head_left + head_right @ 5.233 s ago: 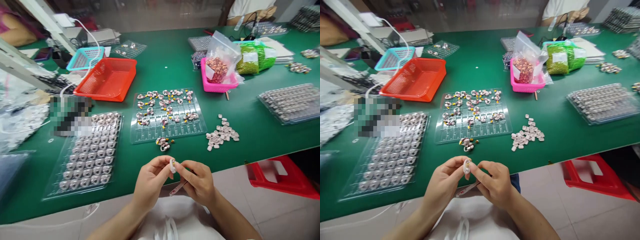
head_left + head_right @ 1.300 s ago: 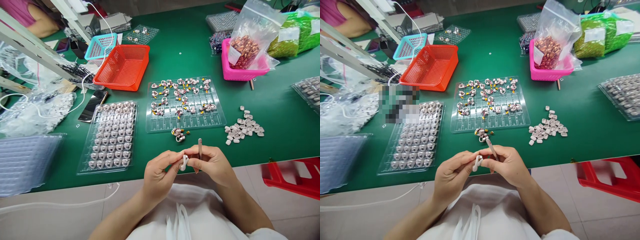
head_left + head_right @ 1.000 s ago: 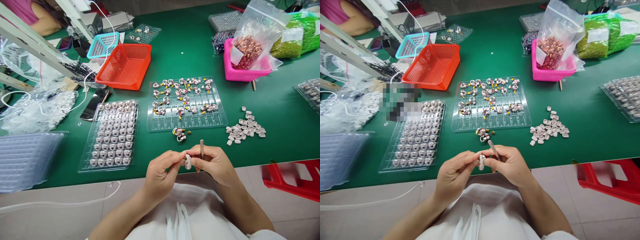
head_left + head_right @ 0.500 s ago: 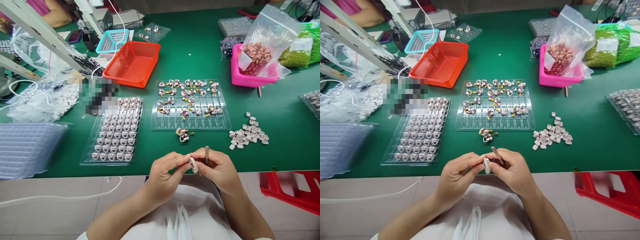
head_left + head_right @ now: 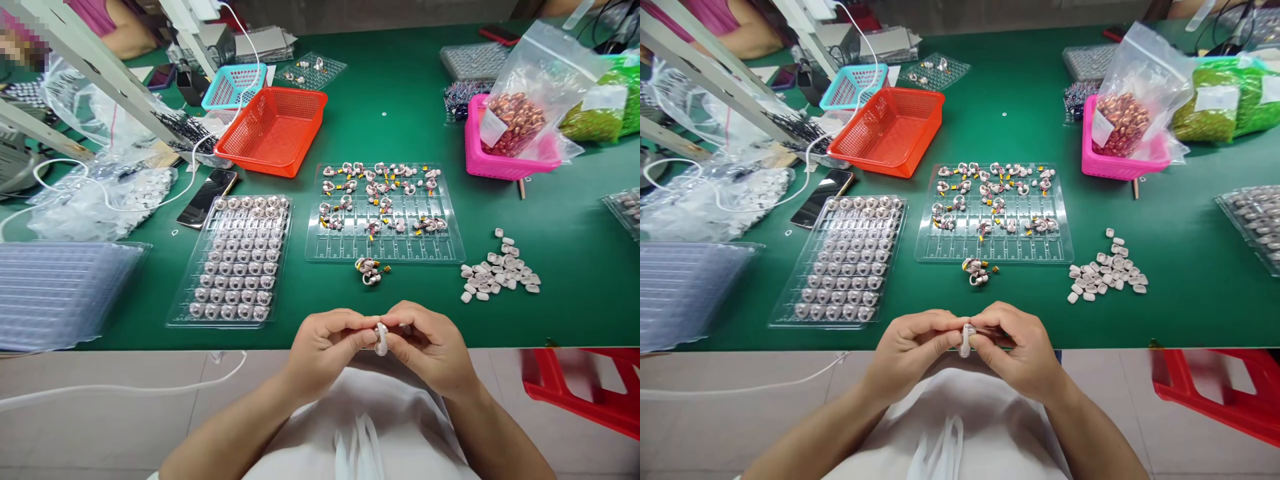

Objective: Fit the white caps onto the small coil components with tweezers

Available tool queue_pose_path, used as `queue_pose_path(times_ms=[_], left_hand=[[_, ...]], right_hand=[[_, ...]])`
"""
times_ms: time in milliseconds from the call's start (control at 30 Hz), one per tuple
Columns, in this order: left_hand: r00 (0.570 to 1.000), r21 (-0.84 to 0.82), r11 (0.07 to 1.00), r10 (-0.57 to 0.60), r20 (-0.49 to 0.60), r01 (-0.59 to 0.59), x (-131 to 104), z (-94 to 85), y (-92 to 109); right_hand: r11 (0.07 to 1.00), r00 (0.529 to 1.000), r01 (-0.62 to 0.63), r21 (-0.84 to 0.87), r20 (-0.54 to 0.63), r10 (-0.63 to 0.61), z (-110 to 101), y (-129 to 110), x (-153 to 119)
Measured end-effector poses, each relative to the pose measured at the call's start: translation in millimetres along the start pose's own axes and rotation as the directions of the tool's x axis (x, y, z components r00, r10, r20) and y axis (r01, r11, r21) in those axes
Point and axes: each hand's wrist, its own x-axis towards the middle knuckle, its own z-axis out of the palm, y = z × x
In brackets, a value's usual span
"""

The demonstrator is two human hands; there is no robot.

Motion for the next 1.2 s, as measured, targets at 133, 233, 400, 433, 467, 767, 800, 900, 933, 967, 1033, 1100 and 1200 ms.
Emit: queue_pose_path(times_ms=[133, 233, 400, 433, 467, 767, 800, 900, 933, 967, 1033, 1100, 1200], left_hand=[[0.937, -0.239, 0.908, -0.317, 0.148, 0.344, 6, -5.7, 12], [0.874, -0.25, 0.844, -0.418, 0.248, 0.474, 12, -9.5, 18], [0.869, -0.219, 0.85, -0.426, 0.251, 0.479, 15, -9.4, 18], [0.883, -0.214, 0.864, -0.412, 0.223, 0.457, 14, -8.6, 16], [0.904, -0.198, 0.886, -0.385, 0.187, 0.419, 13, -7.8, 15], [0.946, 0.125, 0.95, 0.26, 0.196, -0.287, 6, 3.6, -15], [0.938, 0.111, 0.946, 0.279, 0.208, -0.306, 6, 6.1, -17], [0.94, 0.084, 0.949, 0.286, 0.186, -0.305, 4, 13.0, -23], [0.944, 0.082, 0.95, 0.283, 0.171, -0.3, 4, 14.8, -24], [0.945, 0.083, 0.949, 0.288, 0.158, -0.303, 3, 16.2, -24], [0.935, 0.09, 0.937, 0.324, 0.146, -0.338, 2, 17.9, -25], [0.919, 0.098, 0.919, 0.366, 0.143, -0.381, 0, 18.5, -25], [0.905, 0.088, 0.904, 0.405, 0.128, -0.417, -2, 18.5, -25]], right_hand=[[0.999, 0.993, 0.018, -0.045, 0.114, -0.013, -9, -8, 4], [0.993, 0.977, 0.049, -0.108, 0.211, -0.025, -12, -14, 6], [0.993, 0.969, 0.092, -0.073, 0.236, -0.073, -12, -11, 5], [0.995, 0.975, 0.086, -0.049, 0.211, -0.074, -11, -9, 5], [0.996, 0.981, 0.082, -0.021, 0.18, -0.077, -11, -7, 5], [0.978, 0.993, 0.057, 0.203, -0.117, -0.034, 13, 12, -8], [0.978, 0.989, 0.065, 0.198, -0.147, -0.036, 16, 14, -10], [0.984, 0.974, 0.081, 0.161, -0.222, -0.044, 24, 16, -14], [0.985, 0.97, 0.083, 0.151, -0.237, -0.046, 25, 17, -15], [0.985, 0.968, 0.087, 0.147, -0.244, -0.05, 26, 18, -16], [0.984, 0.969, 0.098, 0.147, -0.238, -0.061, 27, 18, -17], [0.985, 0.971, 0.104, 0.14, -0.227, -0.071, 28, 18, -18], [0.989, 0.968, 0.112, 0.099, -0.235, -0.087, 30, 16, -18]])
